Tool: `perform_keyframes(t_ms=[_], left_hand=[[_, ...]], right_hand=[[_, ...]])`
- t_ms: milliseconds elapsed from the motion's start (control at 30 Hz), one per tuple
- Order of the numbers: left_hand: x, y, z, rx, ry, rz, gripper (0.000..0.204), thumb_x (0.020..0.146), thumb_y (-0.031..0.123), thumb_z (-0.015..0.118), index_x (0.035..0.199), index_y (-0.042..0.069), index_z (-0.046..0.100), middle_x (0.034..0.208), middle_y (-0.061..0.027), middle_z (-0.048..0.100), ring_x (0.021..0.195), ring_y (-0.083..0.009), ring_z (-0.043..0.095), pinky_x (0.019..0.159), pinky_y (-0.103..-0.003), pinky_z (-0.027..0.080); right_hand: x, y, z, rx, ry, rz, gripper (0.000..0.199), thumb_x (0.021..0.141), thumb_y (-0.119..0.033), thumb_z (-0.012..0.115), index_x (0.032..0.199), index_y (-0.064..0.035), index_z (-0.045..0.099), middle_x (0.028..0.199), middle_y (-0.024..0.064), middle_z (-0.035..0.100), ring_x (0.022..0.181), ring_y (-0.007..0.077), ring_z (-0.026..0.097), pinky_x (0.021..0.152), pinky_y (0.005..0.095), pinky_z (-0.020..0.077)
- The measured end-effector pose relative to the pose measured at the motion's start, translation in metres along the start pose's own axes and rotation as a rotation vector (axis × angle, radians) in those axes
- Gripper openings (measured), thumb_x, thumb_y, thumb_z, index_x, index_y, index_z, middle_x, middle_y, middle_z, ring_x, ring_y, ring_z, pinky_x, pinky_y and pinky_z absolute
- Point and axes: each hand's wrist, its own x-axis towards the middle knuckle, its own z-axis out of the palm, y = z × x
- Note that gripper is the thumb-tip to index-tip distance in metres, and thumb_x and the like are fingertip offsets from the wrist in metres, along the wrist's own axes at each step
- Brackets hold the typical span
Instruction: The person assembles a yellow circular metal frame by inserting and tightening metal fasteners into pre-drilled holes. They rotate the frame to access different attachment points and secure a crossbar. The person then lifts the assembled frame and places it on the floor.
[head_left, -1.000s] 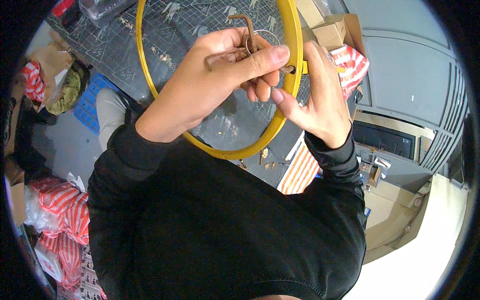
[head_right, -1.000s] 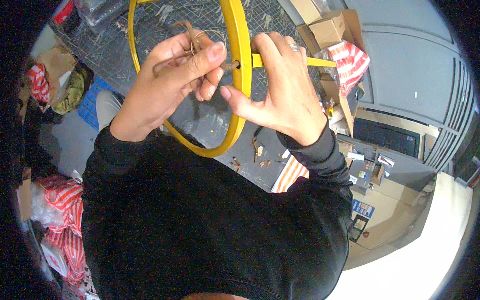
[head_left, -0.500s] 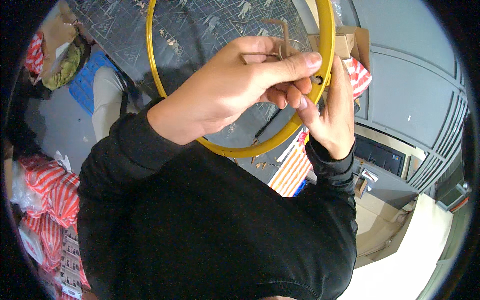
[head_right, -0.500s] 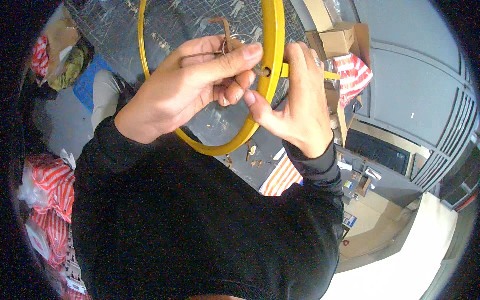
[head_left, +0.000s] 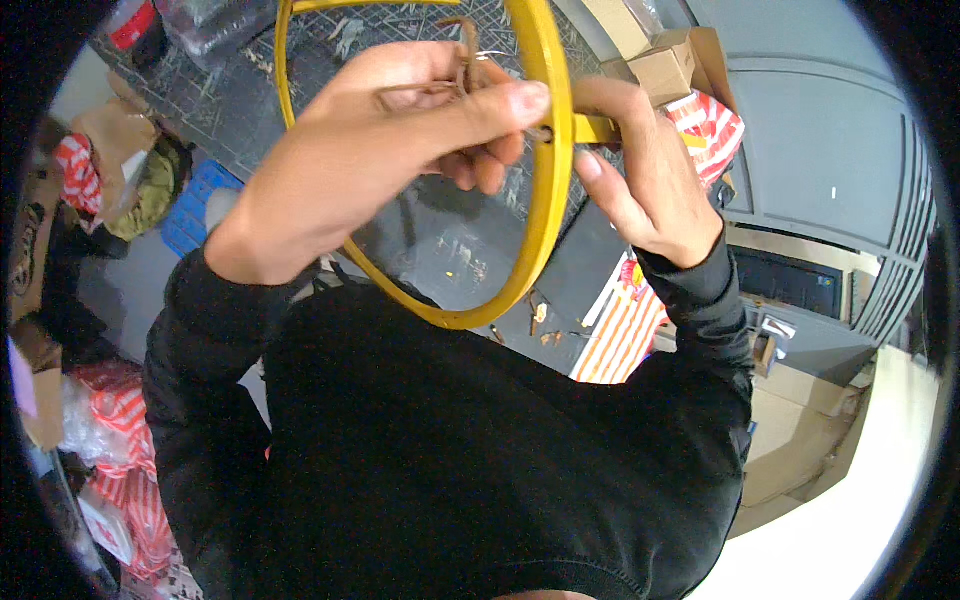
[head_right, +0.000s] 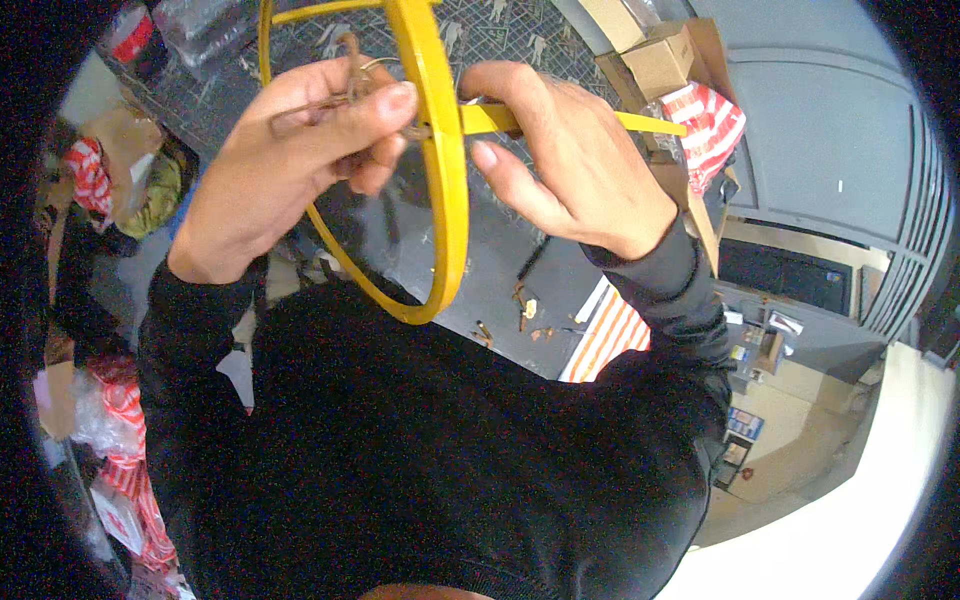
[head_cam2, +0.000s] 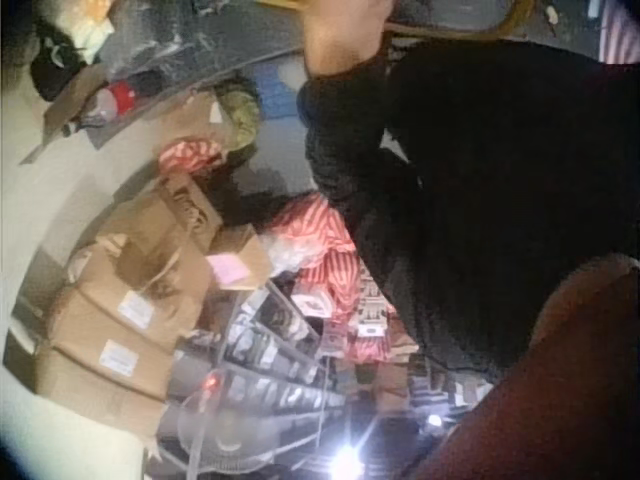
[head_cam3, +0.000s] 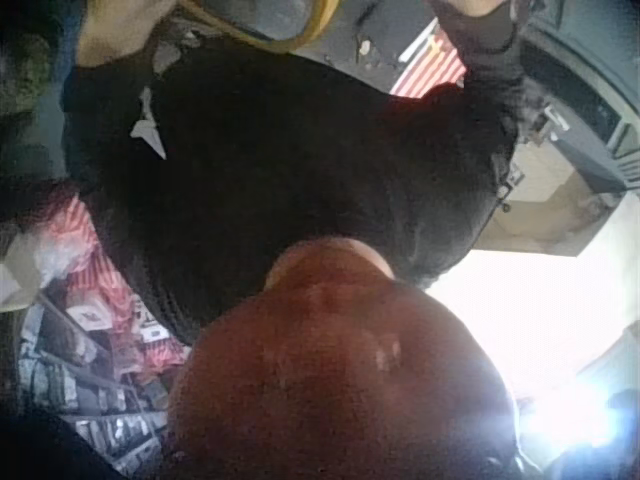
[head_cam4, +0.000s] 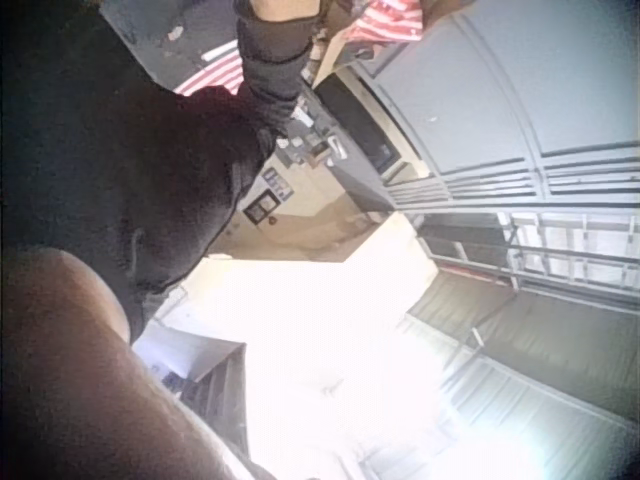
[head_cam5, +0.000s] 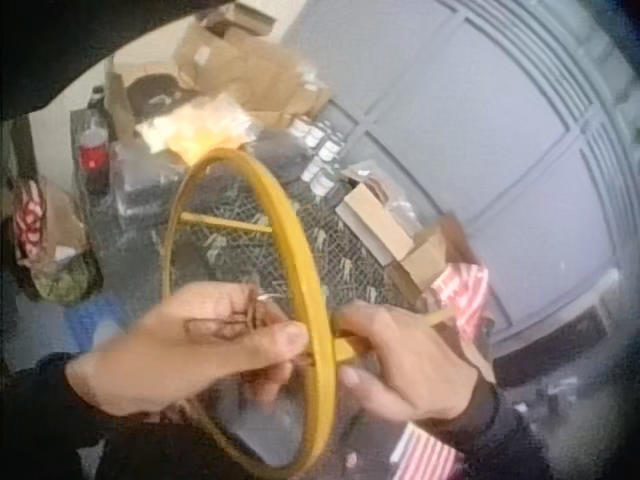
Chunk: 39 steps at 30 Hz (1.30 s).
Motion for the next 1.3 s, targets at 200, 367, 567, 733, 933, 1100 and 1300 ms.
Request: perform_keyframes(t_ms=[200, 367, 567, 733, 933, 1100, 1300], left_hand=[[-0.006, 0.054, -0.029, 0.199, 0.034, -0.199, 0.025, 0.099, 0.031, 0.071, 0.107, 0.008, 0.066, 0.086, 0.0058, 0.061, 0.073, -0.0028, 0.058, 0.067, -0.019, 0.048], [-0.039, 0.072, -0.026, 0.288, 0.197, -0.195, 0.026, 0.097, 0.03, 0.073, 0.109, 0.008, 0.066, 0.088, 0.0061, 0.062, 0.074, -0.0012, 0.057, 0.068, -0.019, 0.048], [-0.056, 0.091, -0.022, 0.698, 0.318, -0.009, 0.037, 0.089, 0.029, 0.081, 0.105, 0.002, 0.061, 0.084, 0.0009, 0.063, 0.073, -0.0058, 0.059, 0.069, -0.021, 0.048], [-0.059, 0.104, -0.022, 1.168, 0.34, 0.118, 0.035, 0.084, 0.023, 0.085, 0.097, 0.004, 0.059, 0.079, 0.0021, 0.058, 0.073, -0.0054, 0.054, 0.064, -0.022, 0.043], [-0.046, 0.121, -0.026, 1.588, -0.053, 0.614, 0.03, 0.074, 0.017, 0.083, 0.094, 0.005, 0.064, 0.083, -0.0086, 0.061, 0.072, -0.0245, 0.062, 0.065, -0.033, 0.05], [-0.04, 0.123, -0.028, 1.891, -0.38, 1.027, 0.025, 0.066, 0.011, 0.078, 0.089, 0.01, 0.066, 0.09, -0.0046, 0.062, 0.079, -0.0207, 0.064, 0.064, -0.032, 0.051], [-0.049, 0.089, -0.028, 1.739, -0.139, 0.888, 0.042, 0.068, 0.005, 0.079, 0.109, 0.012, 0.078, 0.093, -0.005, 0.066, 0.08, -0.0198, 0.065, 0.064, -0.031, 0.052]], right_hand=[[0.034, 0.002, -0.004, 0.014, -0.039, -0.109, 0.033, 0.095, -0.013, 0.07, 0.122, 0.0026, 0.06, 0.105, 0.0181, 0.068, 0.085, 0.0312, 0.07, 0.075, 0.0375, 0.0557], [0.061, -0.004, 0.003, -0.032, 0.081, -0.274, 0.034, 0.089, -0.015, 0.074, 0.119, -0.0014, 0.063, 0.094, 0.0156, 0.069, 0.08, 0.0339, 0.069, 0.068, 0.0407, 0.0548], [0.08, -0.014, 0.01, -0.002, 0.094, -0.335, 0.038, 0.086, -0.011, 0.075, 0.119, -0.001, 0.062, 0.09, 0.0154, 0.064, 0.076, 0.0348, 0.066, 0.063, 0.0423, 0.0506], [0.089, -0.008, 0.012, 0.051, 0.092, -0.383, 0.033, 0.088, -0.011, 0.073, 0.117, -0.0017, 0.061, 0.092, 0.0151, 0.063, 0.078, 0.0355, 0.066, 0.064, 0.0436, 0.0505], [0.089, -0.003, 0.017, 0.015, 0.133, -0.401, 0.031, 0.091, -0.016, 0.069, 0.118, -0.0028, 0.061, 0.096, 0.0152, 0.068, 0.084, 0.0374, 0.068, 0.071, 0.0455, 0.0546], [0.082, -0.001, 0.018, 0.024, 0.174, -0.363, 0.03, 0.092, -0.018, 0.069, 0.117, -0.0033, 0.062, 0.097, 0.0156, 0.068, 0.087, 0.037, 0.069, 0.073, 0.0455, 0.0549], [0.061, 0.002, 0.021, 0.019, 0.208, -0.3, 0.03, 0.092, -0.018, 0.069, 0.117, -0.0039, 0.062, 0.099, 0.0144, 0.068, 0.087, 0.0357, 0.069, 0.073, 0.0448, 0.0547]])
